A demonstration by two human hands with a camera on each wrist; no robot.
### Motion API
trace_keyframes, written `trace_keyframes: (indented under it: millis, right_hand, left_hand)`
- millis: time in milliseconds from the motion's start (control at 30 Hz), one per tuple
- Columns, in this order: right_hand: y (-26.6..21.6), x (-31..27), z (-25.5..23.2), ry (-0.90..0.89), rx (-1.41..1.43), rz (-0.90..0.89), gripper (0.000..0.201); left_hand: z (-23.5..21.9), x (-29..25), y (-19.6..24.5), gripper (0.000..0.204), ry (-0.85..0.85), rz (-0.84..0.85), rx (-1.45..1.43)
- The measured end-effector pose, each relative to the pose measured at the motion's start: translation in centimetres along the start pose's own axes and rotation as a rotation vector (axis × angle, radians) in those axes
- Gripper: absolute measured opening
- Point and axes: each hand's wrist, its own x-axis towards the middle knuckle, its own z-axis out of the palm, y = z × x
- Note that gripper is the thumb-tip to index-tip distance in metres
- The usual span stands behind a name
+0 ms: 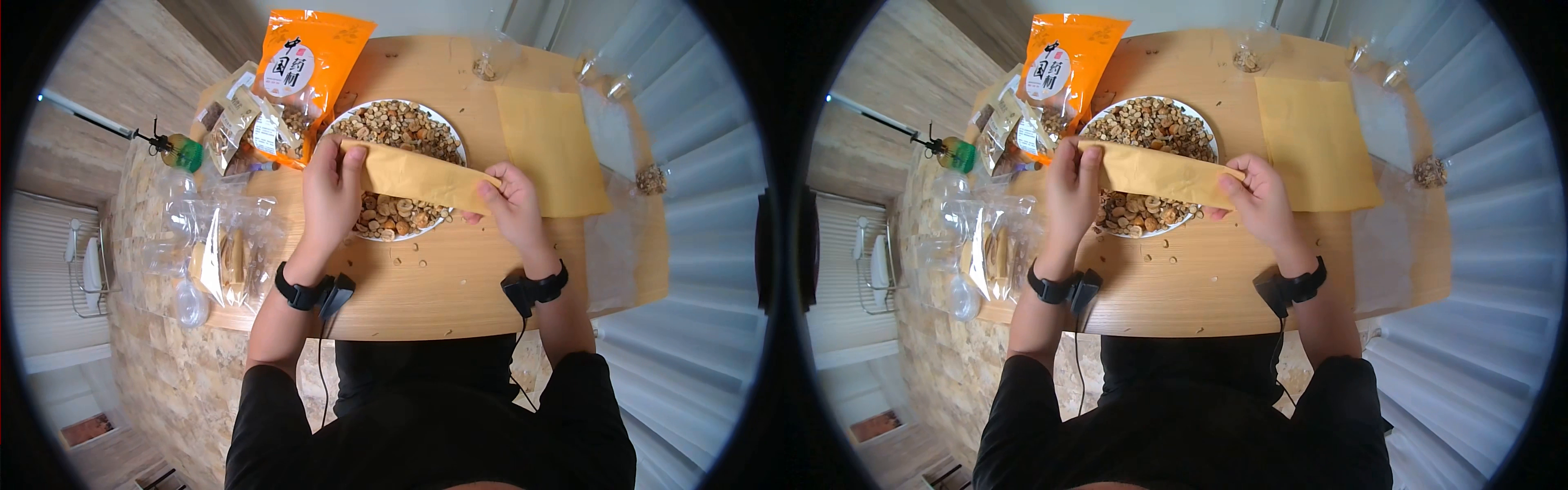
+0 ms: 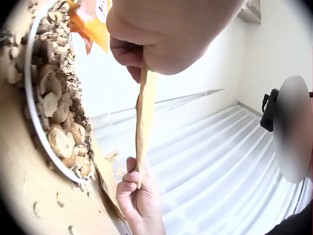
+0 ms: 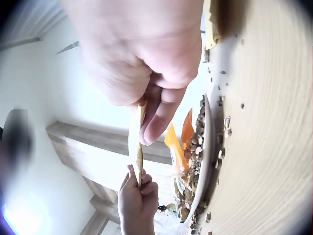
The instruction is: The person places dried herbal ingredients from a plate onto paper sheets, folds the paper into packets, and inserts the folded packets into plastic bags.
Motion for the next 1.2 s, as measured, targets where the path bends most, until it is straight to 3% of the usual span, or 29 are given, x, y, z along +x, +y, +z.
trace_keyframes:
  millis: [67, 133, 200, 233, 300, 400, 467, 533, 567, 600, 667, 700, 733, 800, 867, 1033, 1067, 1133, 1200]
  right_hand:
    - [-0.7, -0.2, 0.7, 0.004, -0.014, 0.022, 0.012]
    - [-1.9, -0.4, 1.7, 0.009, -0.027, 0.04, 0.014]
    - [-4.4, -0.5, 3.1, -0.041, 0.023, 0.189, 0.021]
    - [-5.0, -0.3, 3.4, -0.051, 0.014, 0.18, 0.021]
    - [-6.2, 0.2, 3.6, -0.311, -0.081, 0.336, 0.028]
    - [-6.1, 1.0, 5.8, -0.342, 0.001, 0.315, 0.03]
    - [-6.9, 1.7, 7.1, -0.398, -0.038, 0.418, 0.029]
    - [-7.3, 2.7, 8.1, -0.45, -0.021, 0.336, 0.025]
    - [-7.7, 3.1, 8.5, -0.457, -0.025, 0.336, 0.025]
    - [-8.3, 3.4, 9.0, -0.42, -0.015, 0.323, 0.024]
    - [-9.2, 3.9, 10.0, -0.386, -0.002, 0.308, 0.023]
    - [-9.5, 3.9, 10.5, -0.371, 0.021, 0.316, 0.024]
    - [-9.6, 3.9, 10.7, -0.354, 0.044, 0.326, 0.025]
    - [-9.4, 3.9, 10.8, -0.364, 0.068, 0.346, 0.026]
    - [-9.1, 3.9, 10.8, -0.369, 0.103, 0.357, 0.028]
    - [-9.6, 3.9, 10.8, -0.446, 0.096, 0.365, 0.03]
    - [-9.7, 3.8, 10.6, -0.438, 0.11, 0.369, 0.03]
    - [-10.0, 3.4, 10.5, -0.445, 0.113, 0.348, 0.029]
    - [-10.4, 3.3, 10.2, -0.442, 0.119, 0.359, 0.029]
  left_hand:
    - [-0.2, 1.6, 0.6, 0.016, 0.041, 0.087, 0.062]
    - [-0.8, 3.6, 0.8, 0.014, -0.035, -0.01, -0.106]
    - [-1.7, 5.2, 1.4, 0.014, -0.12, -0.005, -0.179]
    - [-2.0, 5.6, 1.9, 0.014, -0.204, 0.019, -0.218]
    - [-2.7, 6.3, 2.9, 0.016, -0.316, 0.042, -0.243]
    - [-3.9, 6.3, 4.1, 0.016, -0.383, 0.053, -0.128]
    - [-4.6, 5.9, 5.4, 0.021, -0.365, 0.128, -0.043]
    - [-5.1, 5.9, 6.3, 0.027, -0.122, -0.084, -0.418]
    - [-5.6, 6.3, 6.0, 0.032, -0.122, -0.145, -0.605]
    - [-5.3, 6.1, 5.9, 0.032, -0.116, -0.144, -0.604]
    - [-3.8, 5.1, 6.6, 0.034, -0.13, -0.142, -0.747]
    - [-3.7, 4.6, 6.6, 0.033, -0.286, -0.171, -0.761]
    - [-3.7, 4.6, 6.6, 0.033, -0.281, -0.172, -0.759]
    - [-3.9, 4.4, 6.9, 0.033, -0.381, -0.303, -0.95]
    - [-4.0, 4.3, 7.2, 0.03, -0.362, -0.323, -0.924]
    - [-4.4, 3.9, 7.4, 0.021, -0.233, -0.056, -0.337]
    - [-4.2, 3.9, 7.6, 0.021, -0.246, -0.066, -0.332]
    - [-4.4, 3.6, 8.0, 0.016, -0.22, 0.074, -0.234]
    - [-4.8, 3.6, 8.1, 0.027, -0.277, 0.122, -0.186]
